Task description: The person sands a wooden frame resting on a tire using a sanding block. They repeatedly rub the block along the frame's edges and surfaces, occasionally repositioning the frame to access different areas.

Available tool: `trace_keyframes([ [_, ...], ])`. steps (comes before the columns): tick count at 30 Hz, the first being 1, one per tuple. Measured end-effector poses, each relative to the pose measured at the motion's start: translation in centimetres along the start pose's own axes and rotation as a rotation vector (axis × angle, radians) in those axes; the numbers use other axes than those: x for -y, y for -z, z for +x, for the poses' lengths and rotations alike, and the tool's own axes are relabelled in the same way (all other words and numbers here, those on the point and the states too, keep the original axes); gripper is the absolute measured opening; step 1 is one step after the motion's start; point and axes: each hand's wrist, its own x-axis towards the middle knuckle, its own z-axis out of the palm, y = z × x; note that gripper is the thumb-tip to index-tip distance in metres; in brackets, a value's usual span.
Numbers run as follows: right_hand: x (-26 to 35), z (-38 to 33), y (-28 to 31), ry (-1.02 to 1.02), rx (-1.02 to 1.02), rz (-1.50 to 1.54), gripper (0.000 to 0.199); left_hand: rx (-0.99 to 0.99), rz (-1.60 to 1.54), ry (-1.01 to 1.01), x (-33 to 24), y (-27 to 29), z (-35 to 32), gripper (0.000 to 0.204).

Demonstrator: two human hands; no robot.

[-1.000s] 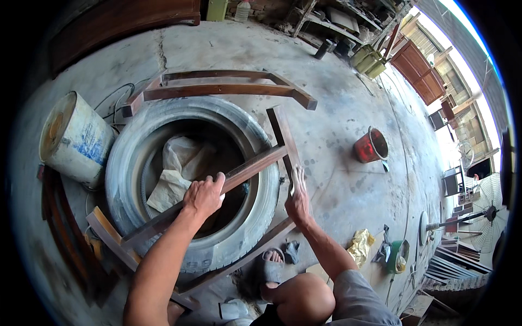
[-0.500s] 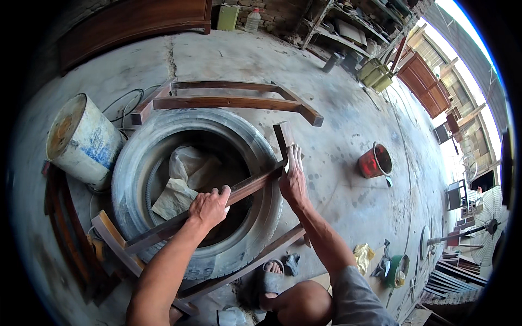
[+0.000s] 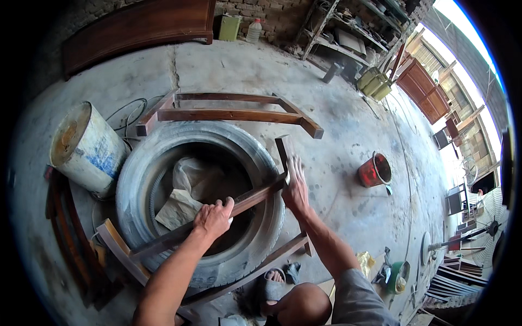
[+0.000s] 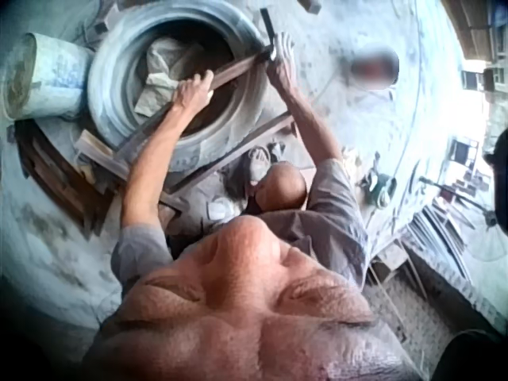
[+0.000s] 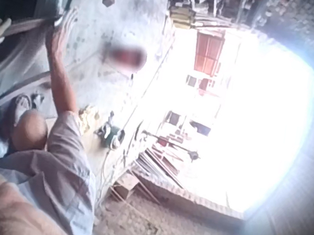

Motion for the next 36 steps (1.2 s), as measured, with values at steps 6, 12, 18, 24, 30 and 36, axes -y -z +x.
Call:
trace_keyframes([
  [6, 1.8, 5.3, -0.7, -0.054, -0.083, 0.005, 0.07, 0.003, -0.014, -0.02, -0.4, -0.1, 0.6, 0.055],
  [12, 1.8, -1.8, -0.7, -0.223, 0.001, 0.001, 0.063, 0.026, 0.004, 0.012, -0.3, 0.6, -0.1, 0.055],
  [18, 2.0, 6.0, -1.9, -0.164, -0.115, 0.007, 0.064, 0.029, -0.05, -0.006, -0.1, -0.2, 0.5, 0.055],
  [24, 2.2, 0.8, -1.5, -0.183, -0.084, -0.024, 0.056, 0.019, -0.028, 0.005, 0.0, 0.2, 0.1, 0.058],
  [30, 1.5, 3.8, -1.4, -0.086, -0.068, 0.034, 0.067, 0.015, -0.024, -0.016, 0.1, 0.0, 0.2, 0.057],
  [36, 1.9, 1.4, -0.8, -0.164, -0.029, -0.014, 0.068, -0.031, -0.017, -0.026, 0.2, 0.0, 0.0, 0.053],
])
